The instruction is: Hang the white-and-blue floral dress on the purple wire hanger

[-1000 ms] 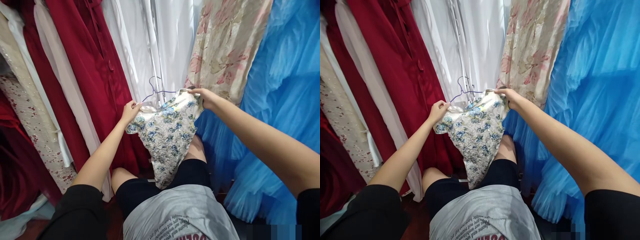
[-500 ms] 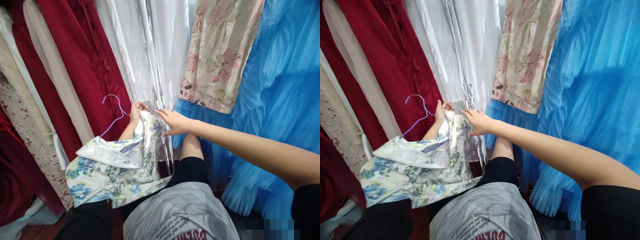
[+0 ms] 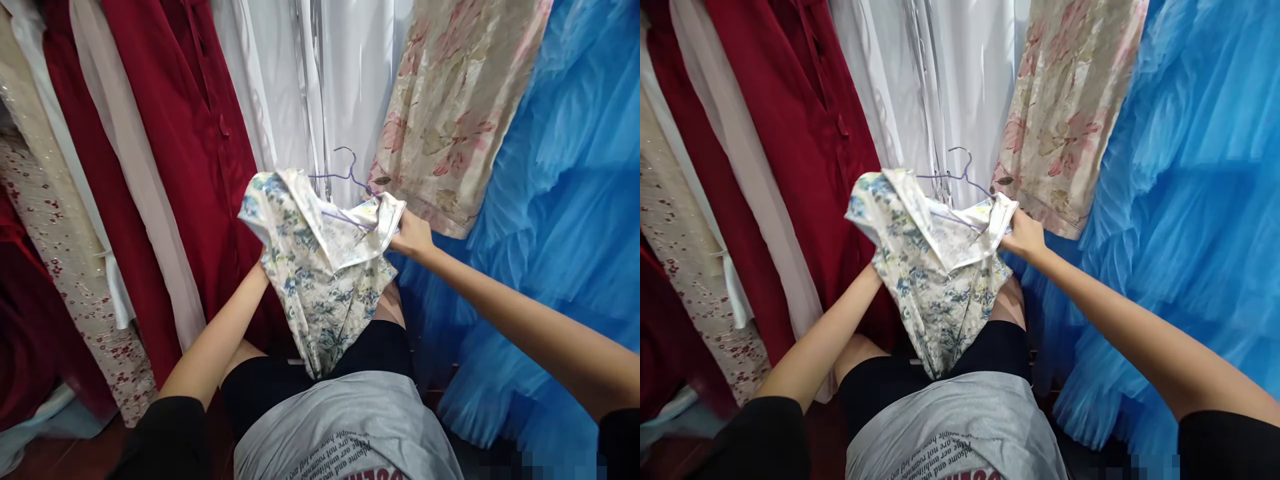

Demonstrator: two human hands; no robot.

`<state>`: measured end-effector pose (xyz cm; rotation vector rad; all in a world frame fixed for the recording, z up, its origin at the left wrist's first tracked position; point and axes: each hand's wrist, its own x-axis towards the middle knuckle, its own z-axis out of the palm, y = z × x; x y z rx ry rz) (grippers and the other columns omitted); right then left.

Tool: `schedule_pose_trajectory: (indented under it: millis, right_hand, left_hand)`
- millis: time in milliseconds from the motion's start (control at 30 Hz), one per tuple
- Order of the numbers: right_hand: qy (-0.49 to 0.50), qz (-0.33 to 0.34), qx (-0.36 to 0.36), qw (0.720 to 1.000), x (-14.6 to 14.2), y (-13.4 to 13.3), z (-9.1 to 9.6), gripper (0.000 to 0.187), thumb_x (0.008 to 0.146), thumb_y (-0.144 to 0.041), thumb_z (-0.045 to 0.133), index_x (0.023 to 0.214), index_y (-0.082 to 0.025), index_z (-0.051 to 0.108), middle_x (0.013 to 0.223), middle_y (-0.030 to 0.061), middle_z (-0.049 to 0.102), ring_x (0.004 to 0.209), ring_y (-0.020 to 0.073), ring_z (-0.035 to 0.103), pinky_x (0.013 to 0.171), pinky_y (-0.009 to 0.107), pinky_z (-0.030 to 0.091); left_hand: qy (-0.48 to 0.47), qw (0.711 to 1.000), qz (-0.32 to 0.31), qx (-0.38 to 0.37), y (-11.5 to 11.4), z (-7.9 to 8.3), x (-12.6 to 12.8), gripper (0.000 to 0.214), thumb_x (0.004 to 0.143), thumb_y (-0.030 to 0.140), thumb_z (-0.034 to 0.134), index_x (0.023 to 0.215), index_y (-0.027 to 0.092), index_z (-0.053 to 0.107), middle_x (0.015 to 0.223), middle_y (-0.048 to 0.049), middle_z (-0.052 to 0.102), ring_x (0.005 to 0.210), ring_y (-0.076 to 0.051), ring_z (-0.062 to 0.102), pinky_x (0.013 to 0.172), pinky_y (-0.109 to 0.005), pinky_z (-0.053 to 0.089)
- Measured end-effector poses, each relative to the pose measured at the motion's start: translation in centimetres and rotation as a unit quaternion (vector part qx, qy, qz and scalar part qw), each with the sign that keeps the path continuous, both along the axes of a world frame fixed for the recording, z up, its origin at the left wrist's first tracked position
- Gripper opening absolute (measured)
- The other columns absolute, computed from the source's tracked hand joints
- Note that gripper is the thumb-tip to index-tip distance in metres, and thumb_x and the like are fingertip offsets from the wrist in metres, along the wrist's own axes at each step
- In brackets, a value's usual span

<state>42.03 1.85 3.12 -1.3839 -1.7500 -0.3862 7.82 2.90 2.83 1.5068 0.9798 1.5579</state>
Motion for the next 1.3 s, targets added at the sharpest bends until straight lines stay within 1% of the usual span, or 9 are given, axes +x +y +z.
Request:
schedule_pose_trajectory:
  millis: [133, 200, 300, 367, 467, 567, 767, 1033, 1300]
  right_hand:
    - [-0.022, -0.023, -0.015, 0.999, 0.0, 0.4, 2.3, 0.054, 0.081, -0.059, 0.062, 0.115, -0.018, 0.066, 0.110, 0.0176, 0.075, 0.098, 0.0409, 0.069, 0.076, 0.041, 0.049]
    - [-0.065, -0.014, 0.000, 0.998, -0.8, -0.2, 3.1, 0.056, 0.078, -0.060, 0.065, 0.114, -0.017, 0.065, 0.109, 0.0172, 0.075, 0.096, 0.0405, 0.069, 0.074, 0.039, 0.049]
    - [-0.114, 0.015, 0.033, 0.993, -1.6, -1.3, 2.9, 0.062, 0.075, -0.059, 0.067, 0.120, -0.016, 0.061, 0.114, 0.0164, 0.072, 0.100, 0.0398, 0.068, 0.070, 0.037, 0.047]
    - [-0.132, 0.032, 0.044, 0.990, -1.6, -1.7, 2.1, 0.064, 0.075, -0.056, 0.067, 0.124, -0.015, 0.058, 0.118, 0.0163, 0.070, 0.102, 0.0386, 0.067, 0.068, 0.035, 0.046]
    - [-0.140, 0.032, 0.055, 0.988, -1.1, -1.6, 1.2, 0.065, 0.074, -0.054, 0.067, 0.125, -0.014, 0.057, 0.117, 0.0164, 0.069, 0.101, 0.0375, 0.066, 0.066, 0.035, 0.045]
    - [-0.132, 0.024, 0.061, 0.989, -0.7, -0.8, 1.2, 0.063, 0.074, -0.056, 0.066, 0.122, -0.016, 0.058, 0.115, 0.0156, 0.070, 0.099, 0.0375, 0.067, 0.066, 0.035, 0.045]
    - [-0.102, 0.057, 0.065, 0.991, -0.4, -1.3, 2.3, 0.060, 0.074, -0.055, 0.067, 0.121, -0.018, 0.059, 0.115, 0.0150, 0.071, 0.104, 0.0387, 0.067, 0.072, 0.037, 0.047]
    - [-0.083, 0.051, 0.059, 0.993, 0.0, -2.0, 3.6, 0.053, 0.069, -0.048, 0.072, 0.113, -0.021, 0.061, 0.106, 0.0118, 0.073, 0.095, 0.0386, 0.069, 0.070, 0.036, 0.046]
    - [-0.058, 0.134, 0.037, 0.989, 0.5, -2.8, 5.8, 0.055, 0.063, -0.039, 0.076, 0.112, -0.019, 0.064, 0.103, 0.0089, 0.073, 0.088, 0.0337, 0.068, 0.072, 0.034, 0.044]
  left_hand:
    - [-0.069, 0.998, 0.009, 0.009, 0.4, -5.2, -0.3, 0.067, 0.094, 0.074, 0.030, 0.108, 0.021, 0.067, 0.123, -0.0102, 0.072, 0.124, -0.028, 0.062, 0.107, -0.045, 0.048]
    - [-0.087, 0.996, 0.032, 0.014, 0.2, -7.9, 0.5, 0.058, 0.089, 0.072, 0.047, 0.113, 0.022, 0.067, 0.131, -0.0080, 0.068, 0.134, -0.026, 0.056, 0.114, -0.041, 0.042]
    - [-0.100, 0.993, 0.057, 0.014, -0.9, -11.7, 2.0, 0.054, 0.071, 0.048, 0.083, 0.116, 0.023, 0.067, 0.130, -0.0068, 0.069, 0.135, -0.027, 0.055, 0.117, -0.039, 0.038]
    - [-0.110, 0.992, 0.062, 0.004, -1.8, -13.6, 3.0, 0.057, 0.065, 0.038, 0.088, 0.115, 0.020, 0.068, 0.124, -0.0090, 0.072, 0.128, -0.030, 0.060, 0.114, -0.042, 0.042]
    - [-0.134, 0.988, 0.069, -0.014, -2.8, -15.2, 4.1, 0.056, 0.065, 0.037, 0.088, 0.114, 0.016, 0.069, 0.119, -0.0135, 0.074, 0.121, -0.033, 0.065, 0.107, -0.045, 0.048]
    - [-0.150, 0.986, 0.071, -0.022, -3.2, -14.9, 4.4, 0.056, 0.065, 0.037, 0.088, 0.112, 0.014, 0.070, 0.120, -0.0152, 0.074, 0.119, -0.035, 0.067, 0.106, -0.047, 0.049]
    - [-0.147, 0.988, 0.035, -0.016, -3.9, -12.7, 4.2, 0.063, 0.062, 0.031, 0.090, 0.119, 0.015, 0.069, 0.126, -0.0136, 0.072, 0.121, -0.034, 0.065, 0.109, -0.045, 0.048]
    - [-0.155, 0.987, 0.017, -0.022, -4.3, -12.3, 5.1, 0.070, 0.064, 0.029, 0.089, 0.129, 0.018, 0.064, 0.132, -0.0132, 0.068, 0.127, -0.033, 0.062, 0.110, -0.045, 0.048]
    - [-0.143, 0.989, 0.001, -0.029, -4.6, -11.0, 5.2, 0.069, 0.061, 0.029, 0.090, 0.125, 0.018, 0.068, 0.129, -0.0113, 0.070, 0.128, -0.033, 0.061, 0.113, -0.045, 0.045]
